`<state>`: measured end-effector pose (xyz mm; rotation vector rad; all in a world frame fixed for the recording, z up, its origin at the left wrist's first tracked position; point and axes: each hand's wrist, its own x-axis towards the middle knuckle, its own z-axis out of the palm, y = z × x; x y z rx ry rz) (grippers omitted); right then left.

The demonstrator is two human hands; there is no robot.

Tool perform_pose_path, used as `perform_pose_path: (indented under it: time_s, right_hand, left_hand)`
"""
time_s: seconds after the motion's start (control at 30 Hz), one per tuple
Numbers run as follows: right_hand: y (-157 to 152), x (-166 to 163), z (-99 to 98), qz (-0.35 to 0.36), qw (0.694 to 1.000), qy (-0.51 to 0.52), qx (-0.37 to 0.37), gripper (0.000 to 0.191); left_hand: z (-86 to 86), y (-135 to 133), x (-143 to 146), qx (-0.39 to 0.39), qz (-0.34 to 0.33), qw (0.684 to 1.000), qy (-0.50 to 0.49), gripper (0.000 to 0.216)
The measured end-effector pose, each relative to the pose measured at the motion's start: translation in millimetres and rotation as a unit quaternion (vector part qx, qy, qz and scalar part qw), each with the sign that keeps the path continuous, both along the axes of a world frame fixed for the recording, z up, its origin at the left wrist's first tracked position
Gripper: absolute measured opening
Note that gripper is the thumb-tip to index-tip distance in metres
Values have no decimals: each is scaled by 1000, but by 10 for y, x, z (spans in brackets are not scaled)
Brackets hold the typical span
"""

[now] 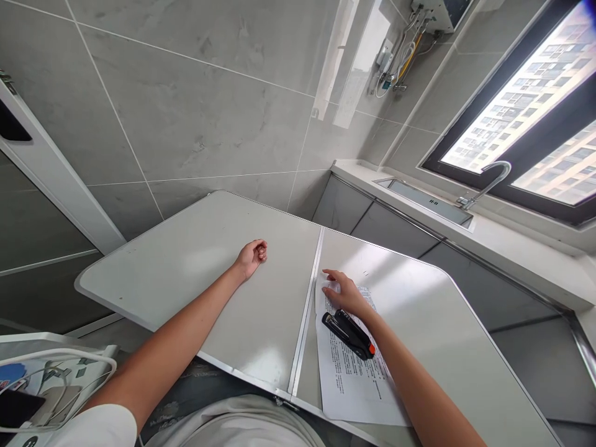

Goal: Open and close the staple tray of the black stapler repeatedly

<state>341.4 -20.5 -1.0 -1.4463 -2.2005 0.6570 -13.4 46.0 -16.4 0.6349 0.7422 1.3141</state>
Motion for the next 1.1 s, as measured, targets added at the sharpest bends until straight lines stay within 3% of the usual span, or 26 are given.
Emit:
perform_pose_path:
  time_s: [0.1,0.23,0.33,0.43,0.57,0.83,1.1]
  right_hand:
    - [78,10,79,42,997,50,-33,37]
    - [95,-28,66,78,993,92,-16,33]
    - [34,-72,14,95,993,65,28,36]
    - [-72,-64,2,181,982,22,55,34]
    - [-178,-65,38,276,959,-52,40,46]
    - [-39,-292,29,272,955,-116,37,53]
    - [116,-508,-187,215,960,-166,62,57]
  left_hand:
    - [-14,5,-2,2,4,1000,2,16]
    - [-16,2,2,4,3,1000,5,17]
    - [-4,-9,5,7,3,1000,10,17]
    - [9,-18,10,5,1,1000,15,17]
    - [21,-20,27,1,-4,1000,21,16]
    - [55,-42,35,3,-2,999,39,18]
    - [55,-37,42,6,-1,999,47,17]
